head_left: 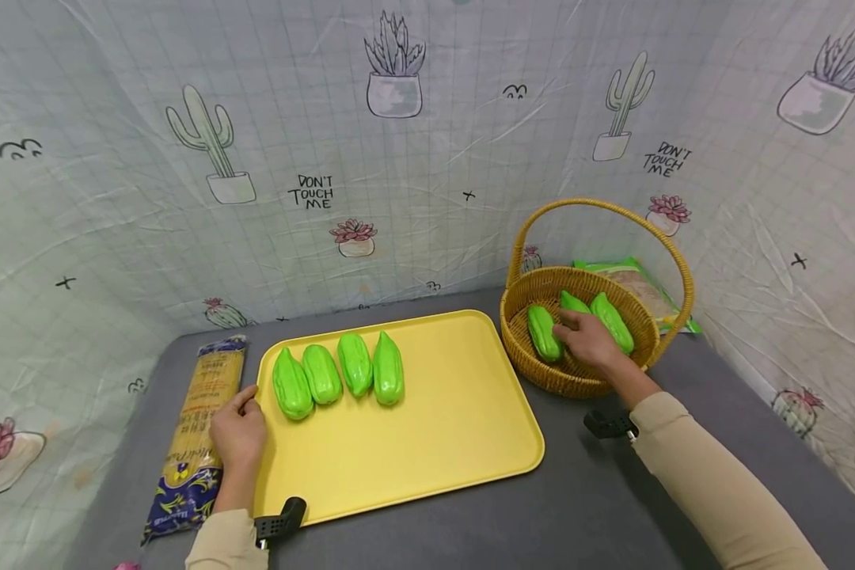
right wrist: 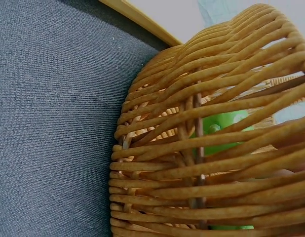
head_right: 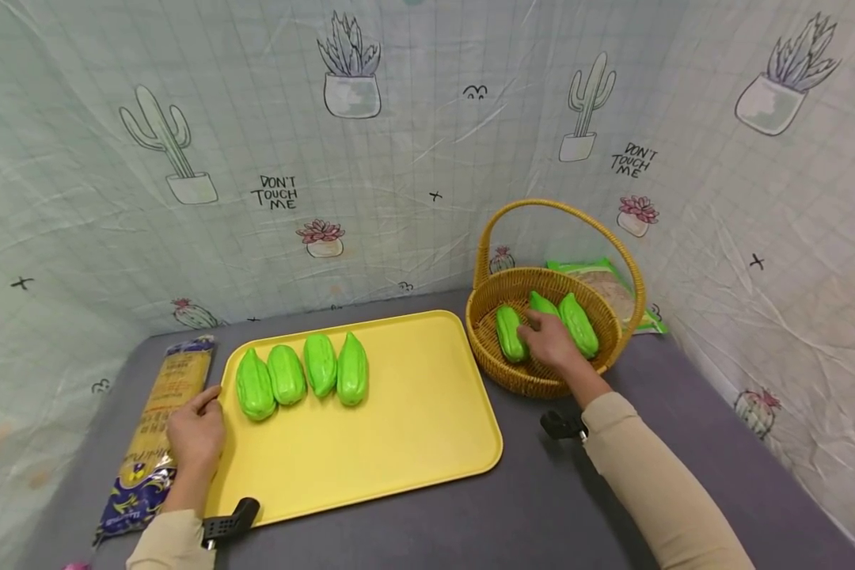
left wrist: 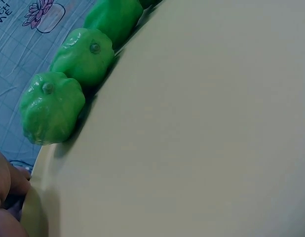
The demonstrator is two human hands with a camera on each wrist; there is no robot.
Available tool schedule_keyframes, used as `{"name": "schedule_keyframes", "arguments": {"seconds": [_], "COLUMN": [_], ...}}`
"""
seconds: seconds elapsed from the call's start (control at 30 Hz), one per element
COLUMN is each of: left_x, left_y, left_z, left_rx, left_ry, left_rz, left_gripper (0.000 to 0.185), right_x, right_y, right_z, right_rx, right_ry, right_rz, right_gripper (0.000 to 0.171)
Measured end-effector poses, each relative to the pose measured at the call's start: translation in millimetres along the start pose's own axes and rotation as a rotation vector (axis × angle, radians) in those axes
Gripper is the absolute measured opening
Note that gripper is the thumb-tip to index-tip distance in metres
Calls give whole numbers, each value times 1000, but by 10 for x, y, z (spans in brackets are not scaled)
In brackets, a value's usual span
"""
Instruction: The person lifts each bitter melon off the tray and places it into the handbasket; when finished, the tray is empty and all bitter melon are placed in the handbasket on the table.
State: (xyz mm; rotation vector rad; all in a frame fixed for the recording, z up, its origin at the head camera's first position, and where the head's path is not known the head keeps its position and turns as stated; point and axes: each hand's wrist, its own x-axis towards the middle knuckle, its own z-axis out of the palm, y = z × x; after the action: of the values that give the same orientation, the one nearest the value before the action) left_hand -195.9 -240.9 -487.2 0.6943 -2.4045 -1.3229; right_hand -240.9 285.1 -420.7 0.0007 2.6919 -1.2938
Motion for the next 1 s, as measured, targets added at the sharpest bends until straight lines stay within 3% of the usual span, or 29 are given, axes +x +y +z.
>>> {"name": "schedule_keyframes", "arguments": {"seconds": [0.63,1.0], "left_x": [15,-2], "left_y": [24,6], "left_z": [0,4], "left_rx": [0,4], "left_ry": [5,8], "left_rz": [2,5], "left_gripper": [39,39], "right_x": [-133,-246], "right_y": [-95,-357], "right_z": [-66,34], "right_rx": [-6,65], "right_ry": [60,80], "right_rz": [-35,-129], "right_gripper": [62,65]}}
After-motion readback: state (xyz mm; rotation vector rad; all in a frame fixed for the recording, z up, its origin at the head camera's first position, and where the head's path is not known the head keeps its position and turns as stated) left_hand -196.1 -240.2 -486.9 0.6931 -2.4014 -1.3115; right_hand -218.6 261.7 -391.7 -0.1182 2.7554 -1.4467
